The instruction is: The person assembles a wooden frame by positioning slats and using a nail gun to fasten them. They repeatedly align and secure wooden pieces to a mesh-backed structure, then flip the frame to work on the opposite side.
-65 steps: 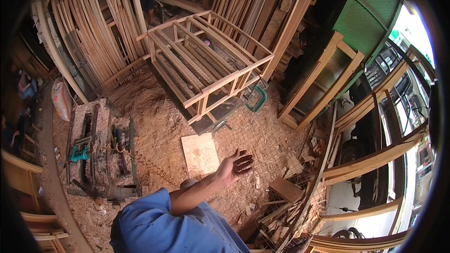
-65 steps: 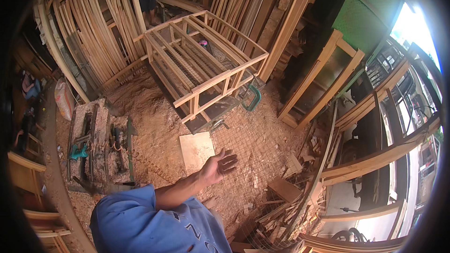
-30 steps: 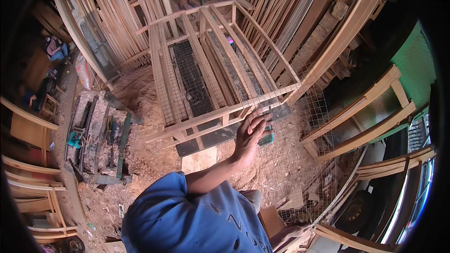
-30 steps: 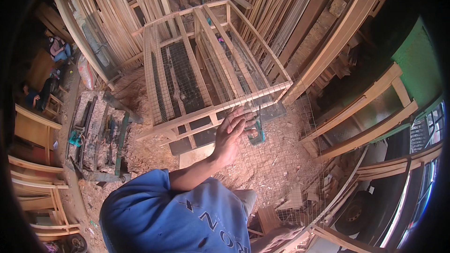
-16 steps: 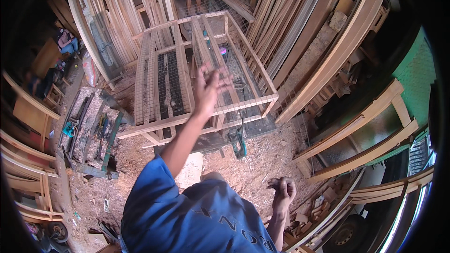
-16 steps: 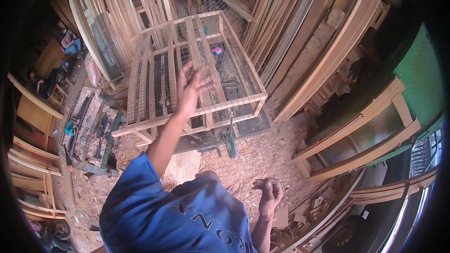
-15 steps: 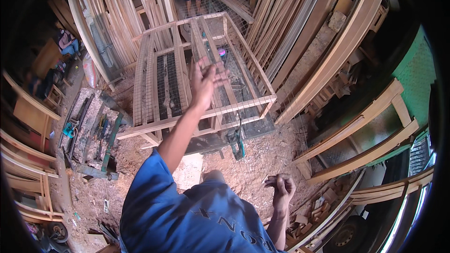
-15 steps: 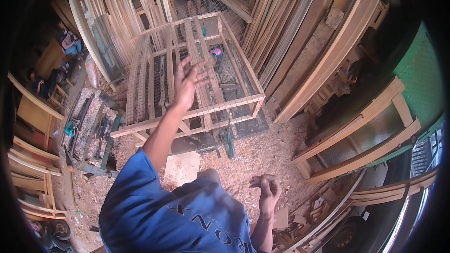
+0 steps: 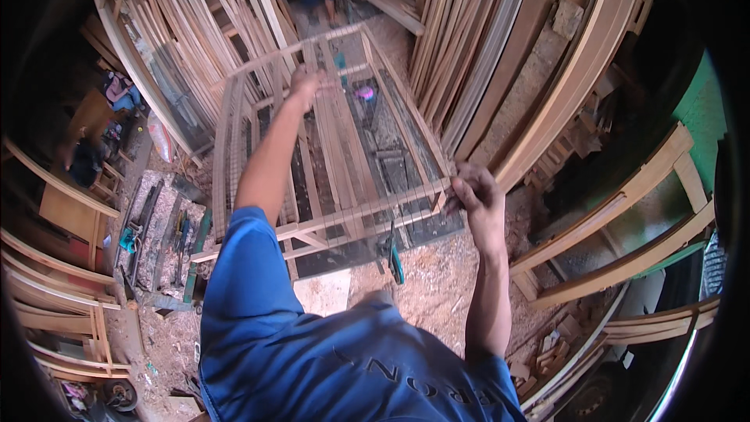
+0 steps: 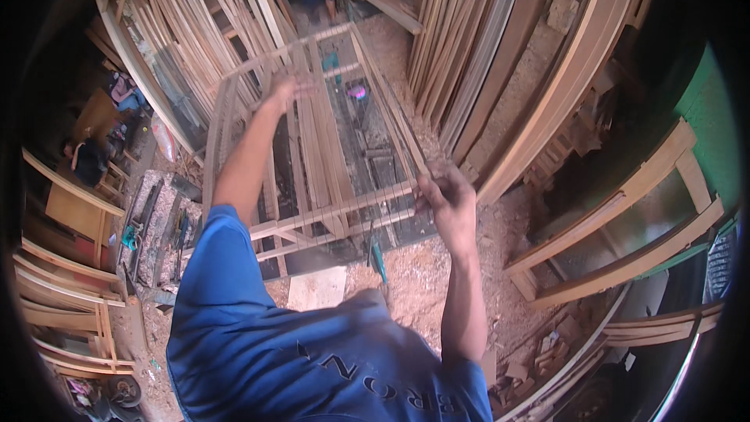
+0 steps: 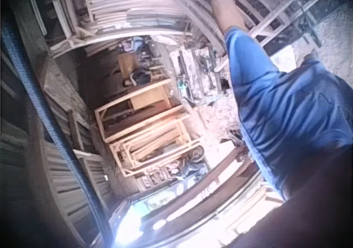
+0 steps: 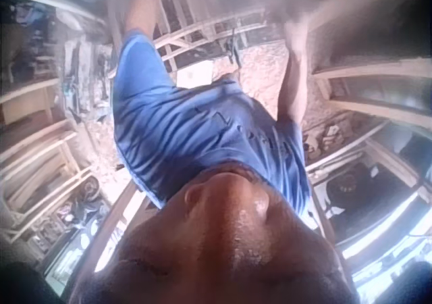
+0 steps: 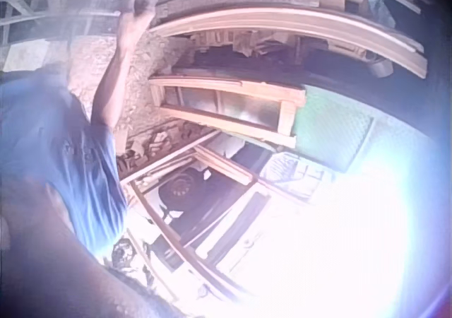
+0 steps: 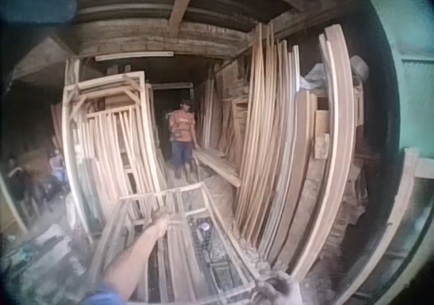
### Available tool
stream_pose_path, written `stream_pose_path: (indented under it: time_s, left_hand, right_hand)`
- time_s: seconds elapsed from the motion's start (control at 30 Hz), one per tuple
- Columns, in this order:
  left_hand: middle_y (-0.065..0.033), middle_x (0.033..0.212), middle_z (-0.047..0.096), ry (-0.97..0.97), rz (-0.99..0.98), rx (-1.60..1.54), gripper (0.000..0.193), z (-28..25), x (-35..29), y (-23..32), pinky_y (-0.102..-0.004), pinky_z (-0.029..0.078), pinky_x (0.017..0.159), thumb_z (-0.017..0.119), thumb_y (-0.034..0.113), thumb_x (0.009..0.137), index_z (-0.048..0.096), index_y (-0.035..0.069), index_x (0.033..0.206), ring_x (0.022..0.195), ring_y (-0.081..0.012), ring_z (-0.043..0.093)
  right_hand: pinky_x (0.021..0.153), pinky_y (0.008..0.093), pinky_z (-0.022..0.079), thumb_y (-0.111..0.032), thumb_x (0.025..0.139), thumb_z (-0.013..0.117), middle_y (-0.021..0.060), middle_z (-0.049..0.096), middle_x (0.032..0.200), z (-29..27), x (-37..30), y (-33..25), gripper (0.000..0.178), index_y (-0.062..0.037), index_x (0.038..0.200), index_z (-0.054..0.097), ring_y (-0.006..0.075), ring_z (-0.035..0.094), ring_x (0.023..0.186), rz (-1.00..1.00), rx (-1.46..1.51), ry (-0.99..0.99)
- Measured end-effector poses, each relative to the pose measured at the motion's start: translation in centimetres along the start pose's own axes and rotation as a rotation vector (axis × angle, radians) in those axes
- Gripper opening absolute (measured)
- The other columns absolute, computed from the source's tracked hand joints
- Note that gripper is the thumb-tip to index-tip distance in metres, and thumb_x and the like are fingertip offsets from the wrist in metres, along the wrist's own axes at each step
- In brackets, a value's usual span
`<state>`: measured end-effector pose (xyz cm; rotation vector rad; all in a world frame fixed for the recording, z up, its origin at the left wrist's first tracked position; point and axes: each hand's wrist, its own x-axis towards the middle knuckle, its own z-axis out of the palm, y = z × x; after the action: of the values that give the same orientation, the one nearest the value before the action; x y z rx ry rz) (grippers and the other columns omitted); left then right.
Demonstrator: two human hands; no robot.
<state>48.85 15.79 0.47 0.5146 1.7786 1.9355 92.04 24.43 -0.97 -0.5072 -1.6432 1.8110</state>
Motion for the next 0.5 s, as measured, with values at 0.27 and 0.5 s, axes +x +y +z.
stream_pose_path:
  time_s: [0.27, 0.5]
  left_hand:
    - [-0.0258, 0.112, 0.066, 0.068, -0.033, 0.033, 0.051, -1.7, 8.5, -4.4, -0.0462, 0.066, 0.073, 0.051, 0.008, 0.104, 0.027, -0.006, 0.148, 0.093, -0.0365, 0.073]
    - [-0.0256, 0.114, 0.070, 0.215, 0.098, 0.445, 0.045, -3.6, 15.4, -9.9, -0.0447, 0.062, 0.081, 0.063, 0.022, 0.097, 0.053, -0.005, 0.131, 0.096, -0.0372, 0.073]
  right_hand:
    - [0.067, 0.0289, 0.052, -0.009, 0.091, 0.075, 0.0097, 0.073, 0.084, -0.5, 10.1, 2.5, 0.036, 0.0056, 0.123, 0.066, 0.0115, 0.063, 0.070, 0.020, -0.462, -0.131]
    - [0.076, 0.0331, 0.057, -0.012, 0.092, 0.074, 0.0156, 0.077, 0.097, 0.5, 10.8, 5.4, 0.031, -0.0034, 0.121, 0.071, 0.0184, 0.073, 0.082, -0.011, -0.641, -0.049]
